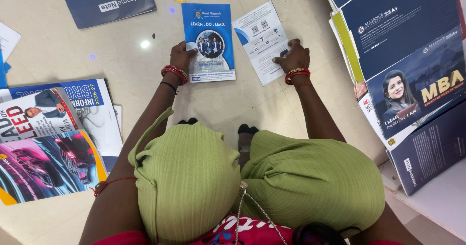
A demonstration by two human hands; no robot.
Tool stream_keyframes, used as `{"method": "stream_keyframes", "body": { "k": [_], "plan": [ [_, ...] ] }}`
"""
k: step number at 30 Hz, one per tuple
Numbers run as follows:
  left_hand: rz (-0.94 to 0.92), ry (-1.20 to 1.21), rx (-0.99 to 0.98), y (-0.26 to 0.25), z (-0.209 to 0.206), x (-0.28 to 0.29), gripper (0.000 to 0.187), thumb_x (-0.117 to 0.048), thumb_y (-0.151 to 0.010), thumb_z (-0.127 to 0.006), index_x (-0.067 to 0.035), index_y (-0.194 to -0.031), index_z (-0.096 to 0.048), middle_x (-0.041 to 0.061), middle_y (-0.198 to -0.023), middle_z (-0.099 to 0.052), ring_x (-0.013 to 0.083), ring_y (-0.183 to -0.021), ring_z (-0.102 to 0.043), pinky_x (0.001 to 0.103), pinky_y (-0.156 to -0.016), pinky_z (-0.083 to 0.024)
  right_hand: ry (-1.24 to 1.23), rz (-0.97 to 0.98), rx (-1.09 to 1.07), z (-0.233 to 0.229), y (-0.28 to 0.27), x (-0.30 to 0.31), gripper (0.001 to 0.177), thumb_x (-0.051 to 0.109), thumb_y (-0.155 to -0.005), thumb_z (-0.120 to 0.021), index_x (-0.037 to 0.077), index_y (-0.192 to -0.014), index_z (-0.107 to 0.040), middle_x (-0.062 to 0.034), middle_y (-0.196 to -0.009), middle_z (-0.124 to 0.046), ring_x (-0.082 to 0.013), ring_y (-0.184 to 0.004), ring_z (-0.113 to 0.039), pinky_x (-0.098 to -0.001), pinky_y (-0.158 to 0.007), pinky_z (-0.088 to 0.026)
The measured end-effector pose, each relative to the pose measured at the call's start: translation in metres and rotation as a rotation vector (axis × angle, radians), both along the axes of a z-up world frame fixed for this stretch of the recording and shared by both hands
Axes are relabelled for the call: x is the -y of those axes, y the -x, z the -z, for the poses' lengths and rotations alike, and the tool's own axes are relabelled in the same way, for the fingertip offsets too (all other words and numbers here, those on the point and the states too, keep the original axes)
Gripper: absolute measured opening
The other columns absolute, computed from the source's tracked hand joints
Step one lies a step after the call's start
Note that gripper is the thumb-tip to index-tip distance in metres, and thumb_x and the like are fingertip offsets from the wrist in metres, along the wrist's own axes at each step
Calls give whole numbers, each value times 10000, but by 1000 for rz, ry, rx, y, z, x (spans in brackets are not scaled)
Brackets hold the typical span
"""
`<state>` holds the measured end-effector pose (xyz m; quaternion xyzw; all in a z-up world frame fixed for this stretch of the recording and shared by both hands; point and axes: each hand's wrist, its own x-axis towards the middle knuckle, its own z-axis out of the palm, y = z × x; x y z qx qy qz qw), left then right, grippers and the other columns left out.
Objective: The person sorts through brochures and papers spread on the floor, picking them up, looking at them, and placing them into organized piles. The person also wipes the screen of a television with a cloth and organizes pens and decorative items on a desk.
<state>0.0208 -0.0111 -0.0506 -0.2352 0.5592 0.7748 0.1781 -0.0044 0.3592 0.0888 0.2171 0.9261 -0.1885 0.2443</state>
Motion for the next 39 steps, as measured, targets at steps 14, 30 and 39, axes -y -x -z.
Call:
{"method": "stream_keyframes", "body": {
  "k": [14,30,39],
  "plan": [
    [11,31,1,3,-1,0,222,18,-897,-673,13,-1114,-722,79,-999,-763,146,-832,-705,289,-781,-575,-144,-109,-95,10,2,9,1092,319,-550,-1048,2,-1400,-440,-229,-1192,-596,-339,-1012,-674,-403,-840,-582],
    [23,-47,6,1,5,-5,234,39,-883,-647,26,-1108,-708,78,-976,-755,147,-810,-714,289,-752,-587,497,195,-410,-16,-15,6,212,153,-881,-844,-25,-972,-773,-67,-783,-771,-116,-664,-701,-261,-640,-562],
    [83,-208,5,7,-23,-25,248,-50,-952,-599,30,-1171,-683,74,-999,-741,136,-821,-701,297,-764,-593,668,-238,-1015,-52,-18,57,259,61,-1021,-764,-5,-1240,-642,-111,-1144,-729,-164,-1036,-721,-347,-895,-580]
  ]
}}
